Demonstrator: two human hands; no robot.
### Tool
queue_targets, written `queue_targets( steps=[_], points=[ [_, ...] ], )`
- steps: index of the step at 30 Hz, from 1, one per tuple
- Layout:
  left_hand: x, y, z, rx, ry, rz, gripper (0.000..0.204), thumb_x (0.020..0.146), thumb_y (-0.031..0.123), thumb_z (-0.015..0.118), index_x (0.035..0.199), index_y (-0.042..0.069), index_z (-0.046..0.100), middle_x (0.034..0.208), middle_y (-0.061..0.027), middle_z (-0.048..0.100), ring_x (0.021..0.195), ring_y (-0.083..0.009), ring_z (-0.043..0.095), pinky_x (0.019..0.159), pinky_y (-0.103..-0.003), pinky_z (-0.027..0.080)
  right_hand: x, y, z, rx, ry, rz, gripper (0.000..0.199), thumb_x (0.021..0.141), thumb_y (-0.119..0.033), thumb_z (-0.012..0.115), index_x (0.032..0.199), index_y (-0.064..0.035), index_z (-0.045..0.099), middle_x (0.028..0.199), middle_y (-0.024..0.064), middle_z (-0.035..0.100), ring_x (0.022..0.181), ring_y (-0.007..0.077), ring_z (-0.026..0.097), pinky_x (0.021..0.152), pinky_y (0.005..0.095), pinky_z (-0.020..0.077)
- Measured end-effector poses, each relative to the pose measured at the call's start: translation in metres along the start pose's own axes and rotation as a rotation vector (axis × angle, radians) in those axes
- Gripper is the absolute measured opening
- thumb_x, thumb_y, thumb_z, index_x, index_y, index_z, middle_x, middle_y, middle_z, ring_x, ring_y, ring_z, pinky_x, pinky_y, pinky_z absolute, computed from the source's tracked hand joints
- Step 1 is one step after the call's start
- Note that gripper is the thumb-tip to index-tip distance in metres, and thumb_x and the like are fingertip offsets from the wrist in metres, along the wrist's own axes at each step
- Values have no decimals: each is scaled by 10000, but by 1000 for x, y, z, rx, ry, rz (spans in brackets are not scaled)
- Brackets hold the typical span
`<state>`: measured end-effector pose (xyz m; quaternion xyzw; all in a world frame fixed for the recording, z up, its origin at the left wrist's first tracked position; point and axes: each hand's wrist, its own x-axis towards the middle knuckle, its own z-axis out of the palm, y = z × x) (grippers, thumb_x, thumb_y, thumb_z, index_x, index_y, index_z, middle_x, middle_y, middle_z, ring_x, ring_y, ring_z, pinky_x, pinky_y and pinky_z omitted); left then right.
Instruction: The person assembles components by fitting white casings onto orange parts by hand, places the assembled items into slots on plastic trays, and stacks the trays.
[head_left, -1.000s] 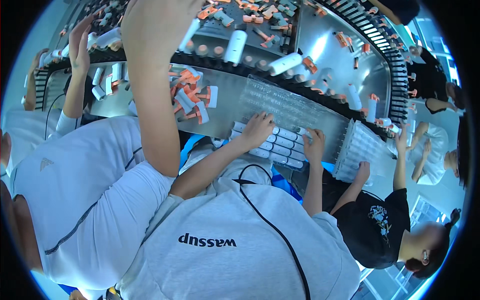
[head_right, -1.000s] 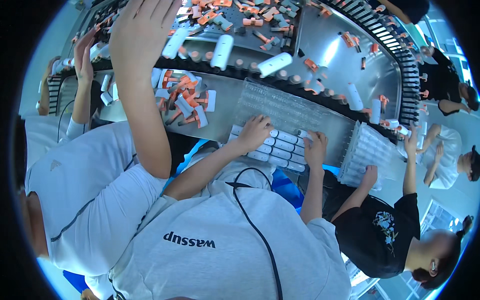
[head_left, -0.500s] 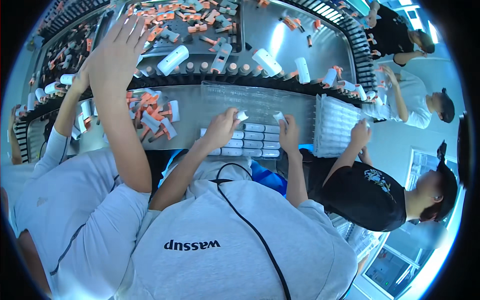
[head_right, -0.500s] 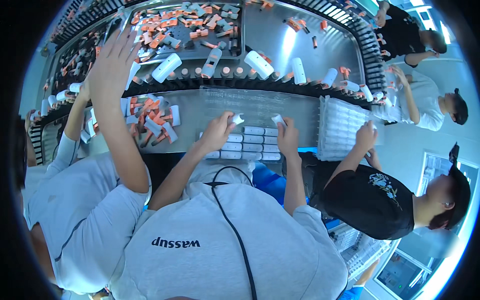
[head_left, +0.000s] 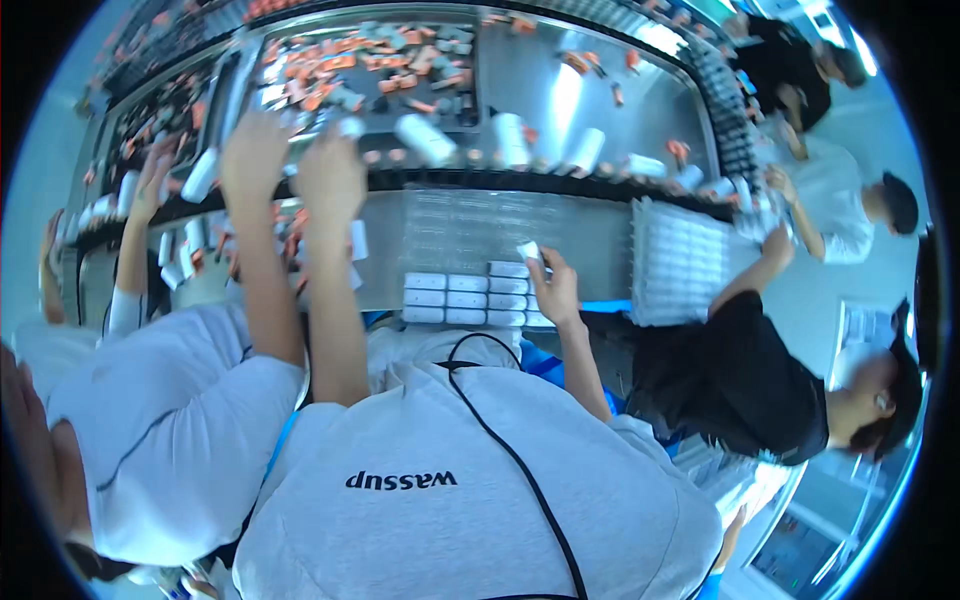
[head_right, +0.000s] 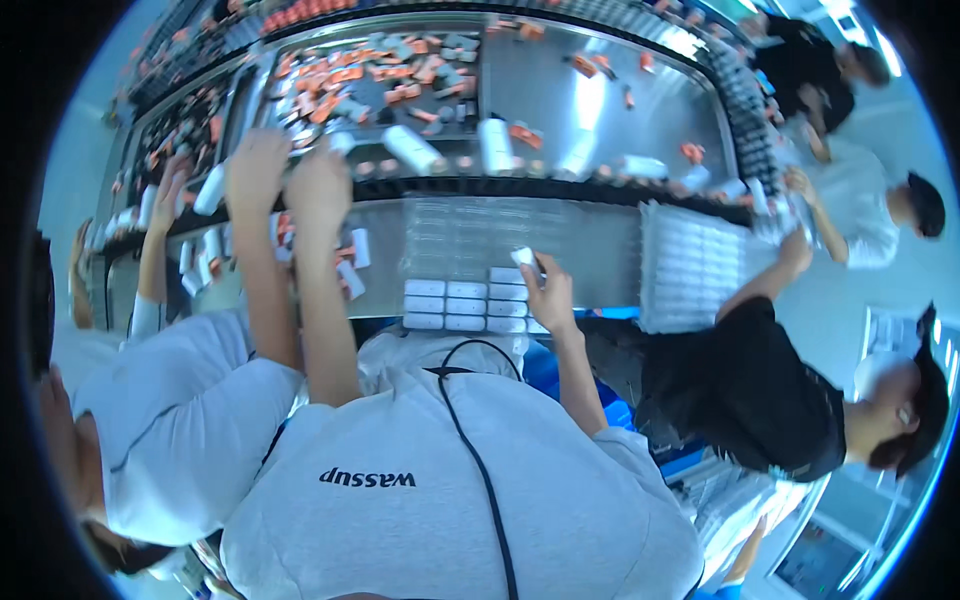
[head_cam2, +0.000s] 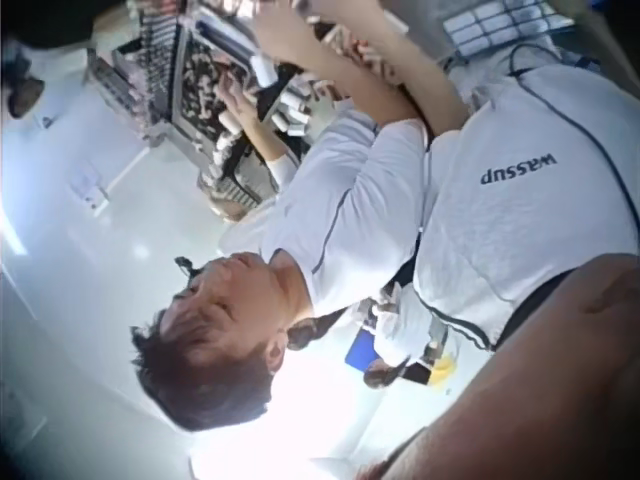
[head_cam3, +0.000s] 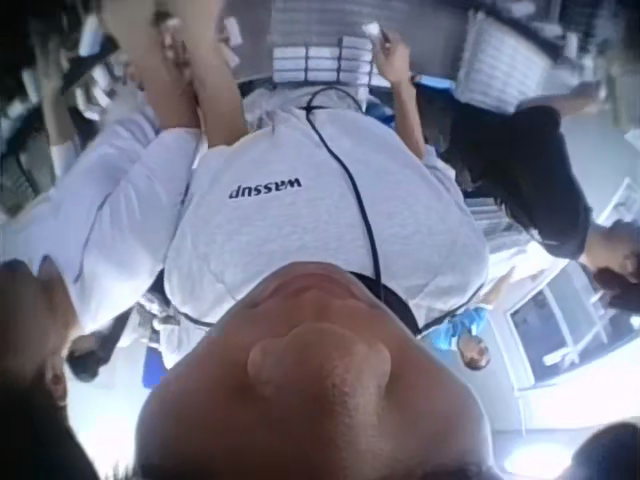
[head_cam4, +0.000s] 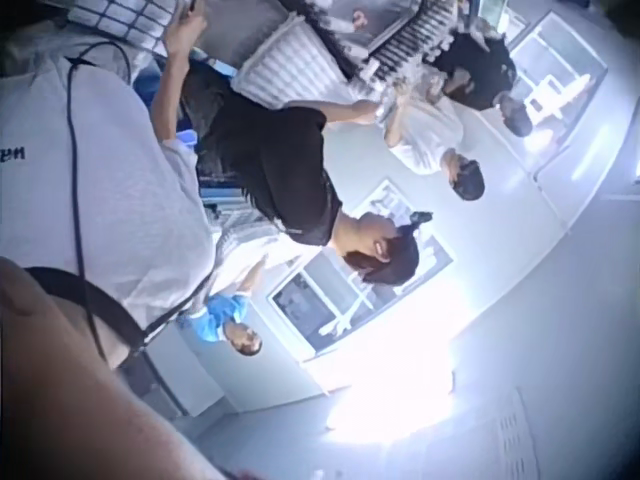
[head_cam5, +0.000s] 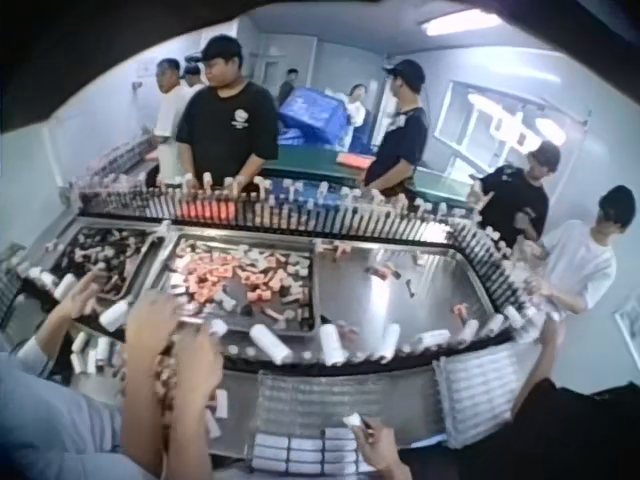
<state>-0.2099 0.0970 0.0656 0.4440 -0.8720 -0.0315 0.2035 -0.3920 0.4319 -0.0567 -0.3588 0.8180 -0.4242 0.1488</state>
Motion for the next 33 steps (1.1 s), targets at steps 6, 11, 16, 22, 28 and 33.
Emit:
queue_targets(
  steps=[6,11,16,22,28,33],
  points=[
    [-7,-31,21,65,210,-172,394,1030,209,537,1400,74,533,1188,-175,650,1075,-381,642,849,-497,527,-5,12,-14,8,31,36,342,996,-233,651,1225,21,650,1019,271,713,985,463,693,829,483,550],
    [-7,-58,11,105,227,-254,499,1013,193,531,1472,15,453,1321,-245,608,1194,-441,600,966,-532,498,-7,23,-17,-23,53,18,354,998,-229,636,1246,23,642,1072,291,705,1008,482,683,852,491,551],
    [-29,-13,-7,-1,587,-74,471,939,52,575,1383,-77,485,1343,-293,545,1205,-434,540,1057,-513,427,-13,46,-21,-19,13,128,382,951,-211,701,1247,22,637,1134,293,693,1075,475,664,907,493,533],
    [-170,36,64,-626,-82,33,363,870,73,671,1224,12,622,1166,-204,604,1084,-384,606,932,-431,496,1,70,-28,-289,59,-75,385,921,-118,685,1292,-31,631,1274,205,647,1224,435,568,1052,483,467],
    [-246,4,93,-478,-246,-66,529,857,93,691,1359,20,545,1288,-225,543,1198,-424,556,1012,-482,477,26,64,-22,-444,-185,-160,404,884,-35,689,1283,-68,637,1284,176,616,1238,413,534,1052,475,465],
    [-270,-25,117,-531,-490,-242,575,885,187,692,1400,4,514,1309,-220,611,1167,-386,633,1009,-457,504,17,82,-22,-380,-130,-88,439,859,-81,706,1285,-61,602,1321,196,572,1270,417,503,1061,497,455]
  ],
)
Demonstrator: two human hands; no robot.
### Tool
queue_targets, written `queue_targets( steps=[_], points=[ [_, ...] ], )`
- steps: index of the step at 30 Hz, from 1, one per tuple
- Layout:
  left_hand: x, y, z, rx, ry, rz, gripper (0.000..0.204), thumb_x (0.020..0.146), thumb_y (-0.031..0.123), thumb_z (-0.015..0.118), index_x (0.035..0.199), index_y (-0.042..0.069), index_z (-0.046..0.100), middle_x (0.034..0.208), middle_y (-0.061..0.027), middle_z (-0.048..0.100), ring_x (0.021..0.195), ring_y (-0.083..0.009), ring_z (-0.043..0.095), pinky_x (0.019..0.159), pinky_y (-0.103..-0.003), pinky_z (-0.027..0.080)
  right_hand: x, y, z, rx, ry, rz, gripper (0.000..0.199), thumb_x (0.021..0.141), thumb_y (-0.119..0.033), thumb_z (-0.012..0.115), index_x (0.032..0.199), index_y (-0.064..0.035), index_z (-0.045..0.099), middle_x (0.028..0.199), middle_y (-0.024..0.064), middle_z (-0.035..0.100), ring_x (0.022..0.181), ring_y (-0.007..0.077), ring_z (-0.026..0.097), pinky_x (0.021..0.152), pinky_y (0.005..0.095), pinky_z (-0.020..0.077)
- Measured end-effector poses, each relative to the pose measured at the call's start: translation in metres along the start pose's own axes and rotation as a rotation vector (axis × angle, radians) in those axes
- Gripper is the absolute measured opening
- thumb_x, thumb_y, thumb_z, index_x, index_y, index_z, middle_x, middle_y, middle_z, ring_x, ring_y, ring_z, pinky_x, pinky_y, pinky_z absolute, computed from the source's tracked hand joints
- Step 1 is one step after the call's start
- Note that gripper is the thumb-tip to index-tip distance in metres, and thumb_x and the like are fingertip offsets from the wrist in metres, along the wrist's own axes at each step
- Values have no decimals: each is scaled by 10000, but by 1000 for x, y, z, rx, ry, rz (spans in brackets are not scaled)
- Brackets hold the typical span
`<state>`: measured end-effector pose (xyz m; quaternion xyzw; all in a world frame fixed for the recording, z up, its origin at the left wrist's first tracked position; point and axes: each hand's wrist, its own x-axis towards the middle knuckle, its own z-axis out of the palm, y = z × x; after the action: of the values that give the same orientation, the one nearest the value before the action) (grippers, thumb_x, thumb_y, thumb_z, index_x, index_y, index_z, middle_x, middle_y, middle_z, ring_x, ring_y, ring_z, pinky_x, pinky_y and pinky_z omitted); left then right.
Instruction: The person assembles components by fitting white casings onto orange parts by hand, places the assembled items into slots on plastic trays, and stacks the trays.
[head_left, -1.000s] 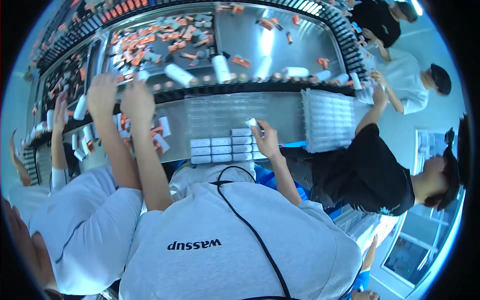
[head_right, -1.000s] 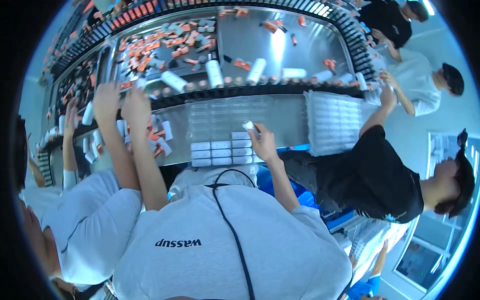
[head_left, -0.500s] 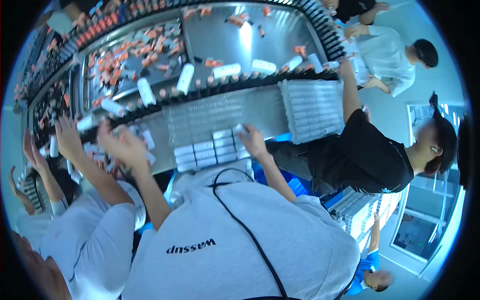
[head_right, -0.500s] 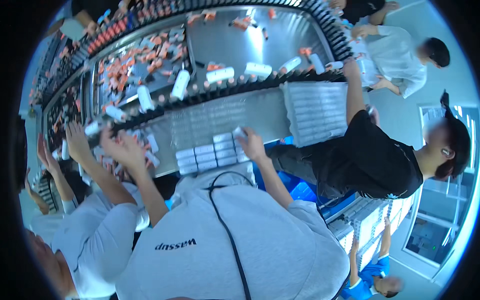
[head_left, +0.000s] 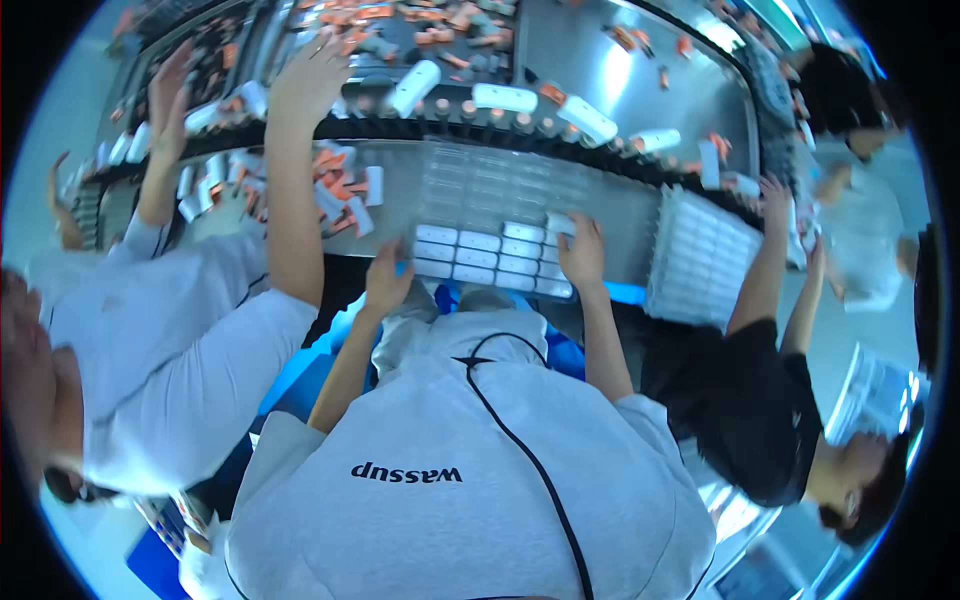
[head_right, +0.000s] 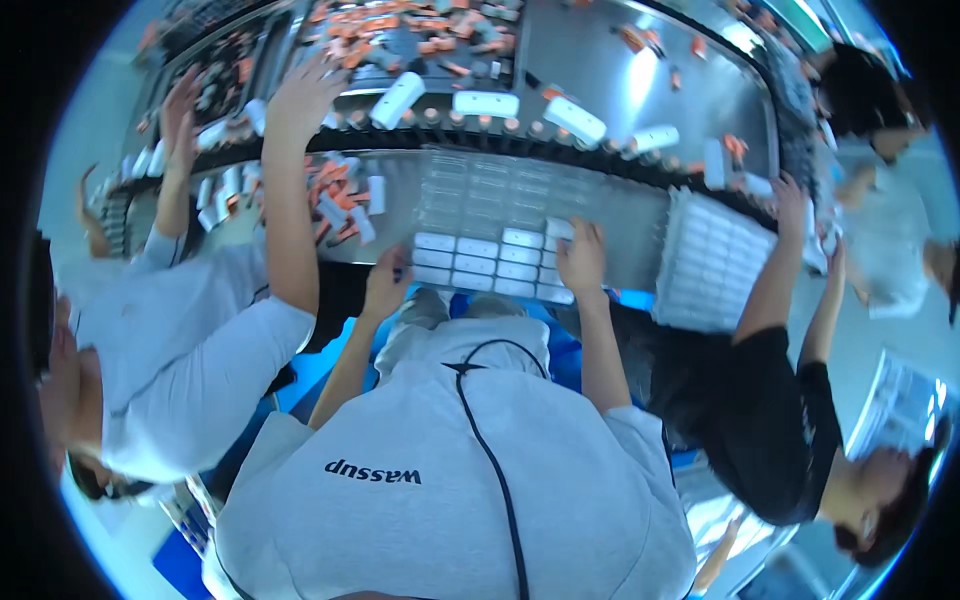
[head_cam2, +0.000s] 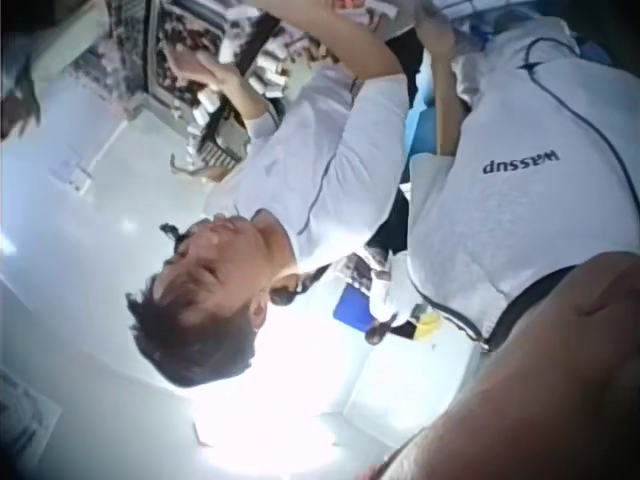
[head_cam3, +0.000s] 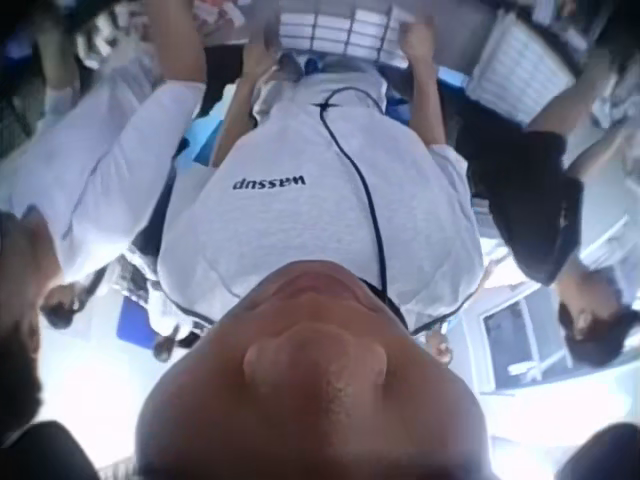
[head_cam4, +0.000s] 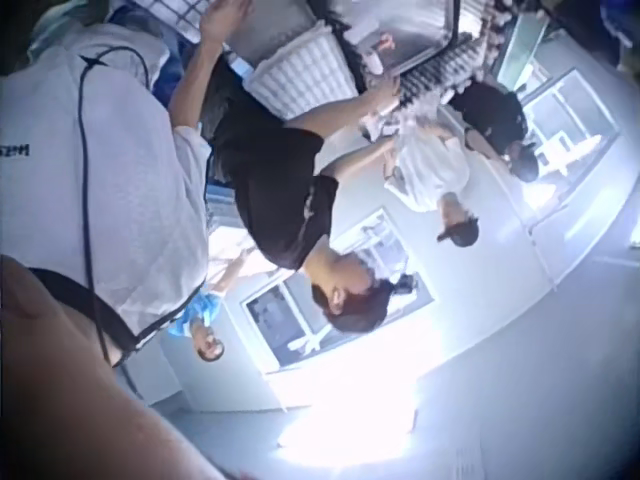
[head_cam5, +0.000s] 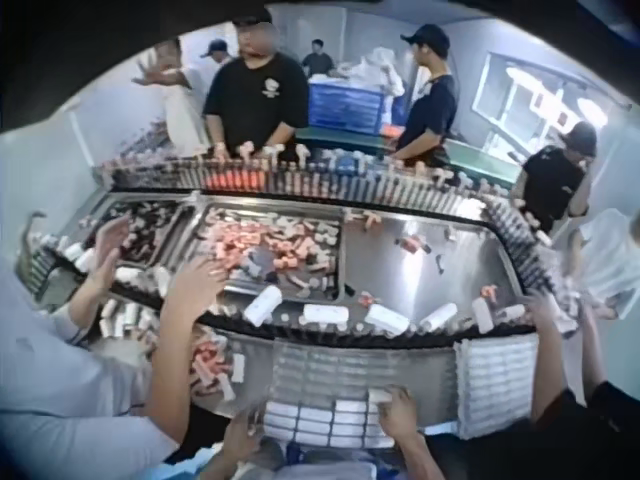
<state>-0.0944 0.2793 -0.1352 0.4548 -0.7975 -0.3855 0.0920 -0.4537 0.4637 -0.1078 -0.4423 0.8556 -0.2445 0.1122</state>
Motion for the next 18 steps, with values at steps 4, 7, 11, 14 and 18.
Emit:
queue_targets(
  steps=[4,7,11,14,18],
  points=[
    [-23,9,19,-123,135,-104,646,895,170,717,1463,-5,463,1360,-218,586,1183,-366,630,988,-439,526,-1,-1,8,42,81,-39,437,858,-100,708,1283,-72,614,1324,208,565,1260,431,508,1061,496,452],
    [-62,12,23,-348,334,-202,639,899,61,704,1478,-3,442,1409,-208,532,1209,-312,617,960,-402,551,4,6,12,21,147,-87,395,858,-92,701,1250,-73,652,1330,208,560,1246,428,516,1061,497,451],
    [-161,-64,24,-567,667,-489,511,932,38,657,1423,12,515,1255,-138,637,1041,-208,663,855,-313,551,1,20,12,25,163,-92,347,862,-73,681,1209,-63,686,1277,195,603,1191,406,552,1032,488,468],
    [-216,-95,-11,-783,836,-841,466,946,114,607,1392,1,530,1077,-90,672,877,-147,652,720,-294,530,10,29,9,8,102,-88,324,854,-67,685,1178,-58,685,1191,200,656,1143,403,589,1004,488,479],
    [-264,-146,-65,-1005,1094,-873,189,933,189,626,1025,25,635,880,-60,646,752,-134,619,627,-286,500,3,19,-1,-1,223,-102,342,851,-51,709,1183,13,659,1159,225,672,1118,414,616,1003,486,478]
  ],
)
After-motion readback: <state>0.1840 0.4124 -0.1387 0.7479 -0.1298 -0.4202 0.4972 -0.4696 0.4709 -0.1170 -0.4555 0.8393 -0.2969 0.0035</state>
